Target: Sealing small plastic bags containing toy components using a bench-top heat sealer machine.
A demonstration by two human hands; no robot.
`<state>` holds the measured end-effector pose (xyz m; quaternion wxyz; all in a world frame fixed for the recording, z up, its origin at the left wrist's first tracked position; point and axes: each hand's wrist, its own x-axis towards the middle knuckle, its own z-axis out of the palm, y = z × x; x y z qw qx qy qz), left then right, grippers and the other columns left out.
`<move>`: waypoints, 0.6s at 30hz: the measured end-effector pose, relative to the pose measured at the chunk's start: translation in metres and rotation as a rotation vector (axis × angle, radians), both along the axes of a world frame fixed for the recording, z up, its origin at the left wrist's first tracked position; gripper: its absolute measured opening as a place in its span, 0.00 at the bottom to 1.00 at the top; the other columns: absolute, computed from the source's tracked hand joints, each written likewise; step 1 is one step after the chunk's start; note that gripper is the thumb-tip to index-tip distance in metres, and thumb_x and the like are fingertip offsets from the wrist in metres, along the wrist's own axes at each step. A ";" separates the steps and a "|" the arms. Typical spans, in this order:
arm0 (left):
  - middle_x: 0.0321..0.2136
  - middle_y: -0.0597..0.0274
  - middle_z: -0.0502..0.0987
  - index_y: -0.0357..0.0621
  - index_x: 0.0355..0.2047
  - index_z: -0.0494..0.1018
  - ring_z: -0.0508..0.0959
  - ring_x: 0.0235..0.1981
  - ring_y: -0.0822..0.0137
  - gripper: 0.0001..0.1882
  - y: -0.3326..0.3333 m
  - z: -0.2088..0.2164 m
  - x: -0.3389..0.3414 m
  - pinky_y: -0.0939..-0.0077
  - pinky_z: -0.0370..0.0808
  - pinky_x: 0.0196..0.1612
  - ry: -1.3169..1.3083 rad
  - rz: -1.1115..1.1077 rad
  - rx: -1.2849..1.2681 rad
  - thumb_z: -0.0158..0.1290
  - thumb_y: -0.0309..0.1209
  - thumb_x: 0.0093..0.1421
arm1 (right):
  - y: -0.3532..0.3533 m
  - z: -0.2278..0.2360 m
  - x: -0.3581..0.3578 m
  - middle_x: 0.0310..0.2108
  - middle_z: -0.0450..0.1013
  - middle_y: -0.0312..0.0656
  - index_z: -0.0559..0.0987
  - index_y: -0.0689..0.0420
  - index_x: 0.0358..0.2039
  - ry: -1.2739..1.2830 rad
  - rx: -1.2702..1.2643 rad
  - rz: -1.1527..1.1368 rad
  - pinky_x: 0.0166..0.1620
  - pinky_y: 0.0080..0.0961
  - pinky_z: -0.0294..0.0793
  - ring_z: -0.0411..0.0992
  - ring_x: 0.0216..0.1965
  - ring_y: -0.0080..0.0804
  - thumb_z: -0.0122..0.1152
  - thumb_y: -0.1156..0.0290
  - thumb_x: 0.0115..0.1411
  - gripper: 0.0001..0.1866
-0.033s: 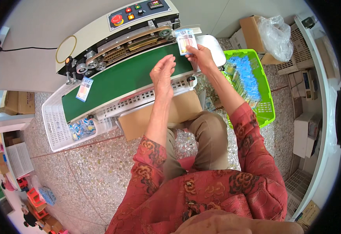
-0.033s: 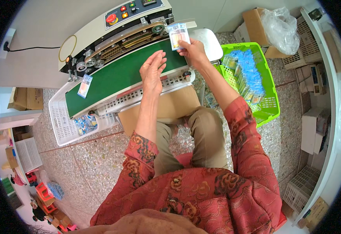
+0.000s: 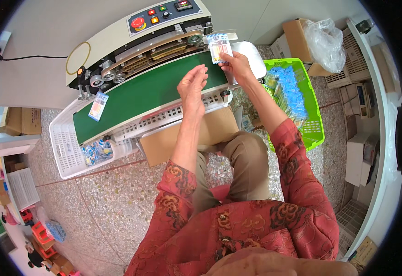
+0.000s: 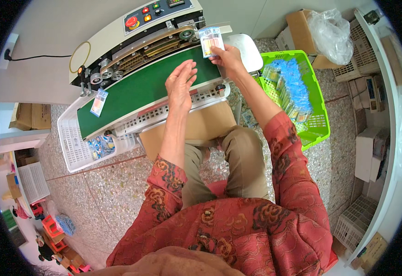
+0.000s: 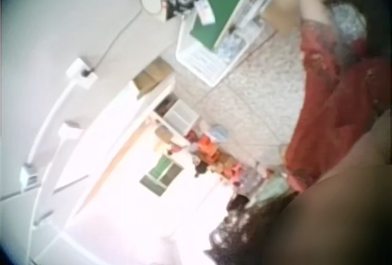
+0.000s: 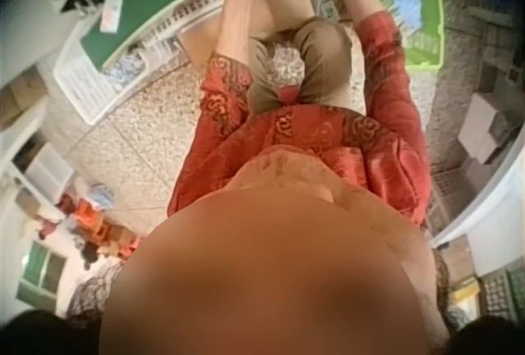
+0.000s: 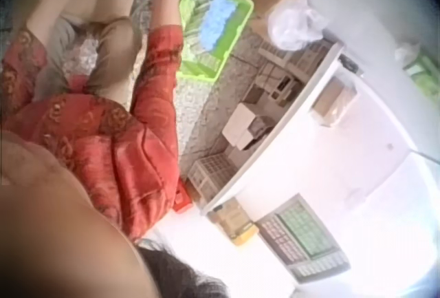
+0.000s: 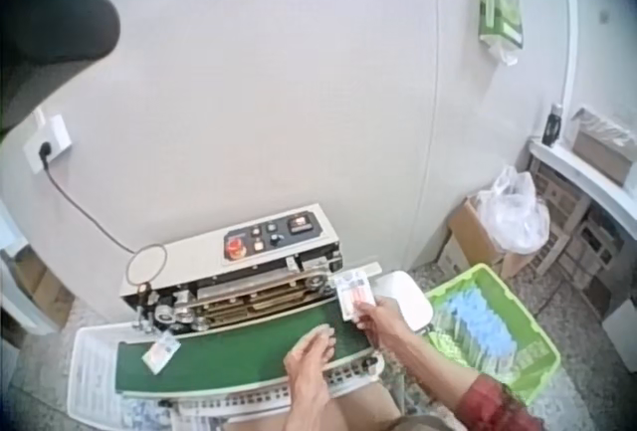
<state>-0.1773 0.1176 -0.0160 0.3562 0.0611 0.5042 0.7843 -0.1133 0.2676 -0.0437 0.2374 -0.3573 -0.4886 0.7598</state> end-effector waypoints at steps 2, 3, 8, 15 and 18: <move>0.29 0.66 0.75 0.38 0.36 0.73 0.71 0.28 0.79 0.12 0.000 0.000 -0.001 0.87 0.66 0.31 -0.017 -0.021 0.018 0.55 0.30 0.52 | 0.007 -0.003 -0.009 0.26 0.71 0.36 0.73 0.64 0.35 -0.017 -0.010 -0.021 0.24 0.10 0.71 0.69 0.22 0.18 0.57 0.71 0.52 0.11; 0.28 0.66 0.75 0.38 0.36 0.73 0.71 0.28 0.79 0.12 0.000 0.000 -0.001 0.87 0.67 0.31 -0.024 -0.030 0.024 0.55 0.30 0.52 | 0.008 -0.006 -0.011 0.26 0.71 0.36 0.73 0.64 0.35 -0.016 -0.010 -0.020 0.24 0.10 0.71 0.69 0.22 0.18 0.57 0.71 0.52 0.11; 0.28 0.66 0.75 0.38 0.34 0.73 0.72 0.27 0.79 0.11 0.000 0.003 -0.002 0.88 0.67 0.31 -0.034 -0.023 0.006 0.55 0.29 0.51 | 0.000 -0.013 -0.029 0.25 0.72 0.39 0.74 0.65 0.34 -0.019 -0.051 0.020 0.22 0.12 0.71 0.69 0.20 0.21 0.58 0.74 0.50 0.11; 0.32 0.60 0.76 0.38 0.36 0.71 0.73 0.30 0.75 0.11 -0.008 -0.005 -0.009 0.81 0.69 0.37 -0.011 -0.025 0.023 0.53 0.28 0.53 | -0.030 -0.016 -0.059 0.25 0.72 0.40 0.75 0.65 0.33 0.033 0.012 0.128 0.25 0.17 0.70 0.70 0.21 0.24 0.59 0.71 0.49 0.12; 0.29 0.62 0.75 0.38 0.34 0.72 0.73 0.27 0.76 0.09 -0.005 -0.001 -0.004 0.83 0.69 0.34 -0.034 0.002 0.069 0.54 0.27 0.52 | -0.027 -0.024 -0.062 0.27 0.73 0.43 0.75 0.67 0.32 -0.090 0.273 0.249 0.29 0.23 0.70 0.72 0.25 0.27 0.60 0.64 0.48 0.17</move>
